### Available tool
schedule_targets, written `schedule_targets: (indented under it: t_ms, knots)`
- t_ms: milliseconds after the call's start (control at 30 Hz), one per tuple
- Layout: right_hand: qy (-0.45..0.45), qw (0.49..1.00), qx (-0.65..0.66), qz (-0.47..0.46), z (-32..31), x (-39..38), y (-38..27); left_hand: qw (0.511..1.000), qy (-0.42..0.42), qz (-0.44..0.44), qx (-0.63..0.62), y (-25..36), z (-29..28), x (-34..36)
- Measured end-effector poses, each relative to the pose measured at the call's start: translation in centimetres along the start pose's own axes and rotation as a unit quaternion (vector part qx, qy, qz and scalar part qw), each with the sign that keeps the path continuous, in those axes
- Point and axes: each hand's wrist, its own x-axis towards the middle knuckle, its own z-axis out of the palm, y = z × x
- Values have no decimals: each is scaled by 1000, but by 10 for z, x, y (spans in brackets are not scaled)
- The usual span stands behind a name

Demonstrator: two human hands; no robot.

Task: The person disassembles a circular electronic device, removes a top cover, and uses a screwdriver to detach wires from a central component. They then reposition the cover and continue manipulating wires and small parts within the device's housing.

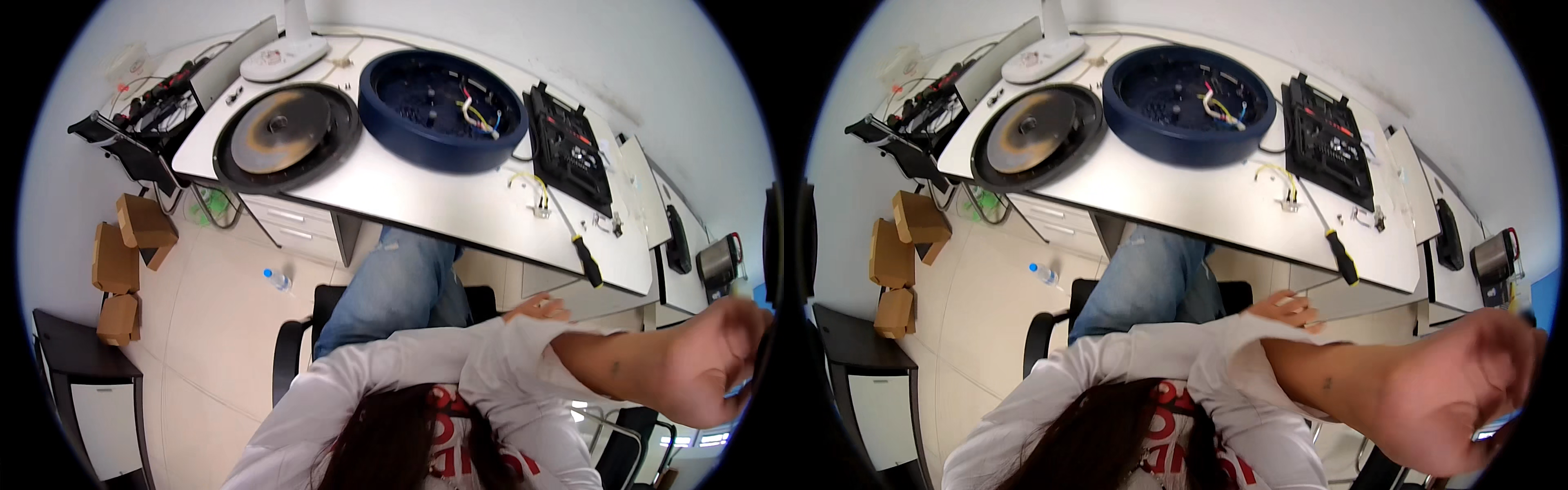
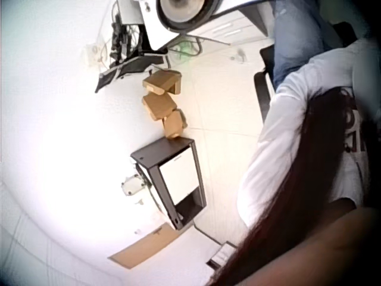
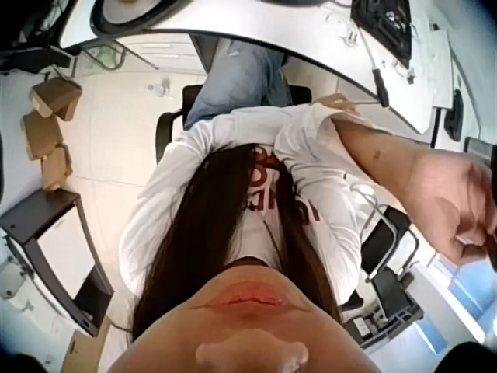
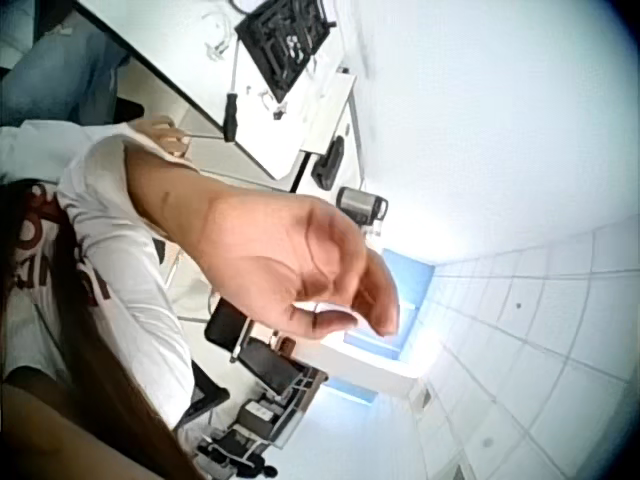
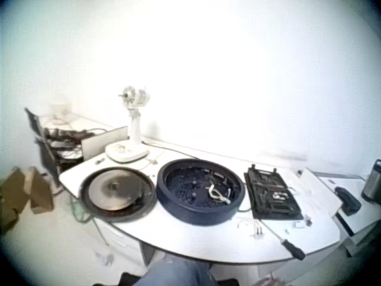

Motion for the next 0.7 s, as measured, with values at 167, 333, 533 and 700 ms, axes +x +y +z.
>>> schedule_targets:
  t_ms: [167, 333, 533, 700]
  knots:
    - [159, 951, -151, 217, -52, -99, -4, 893, 213, -333, -216, -48, -142, 1]
    - [-75, 855, -234, 456, -70, -174, -1, 774, 560, -235, -180, -90, -259, -1]
    - [-415, 878, 10, 240, 107, -247, 45, 795, 504, -331, 67, -242, -350, -25]
    - [-558, 778, 46, 284, 175, -272, 44, 781, 400, -390, 280, -267, -376, -58]
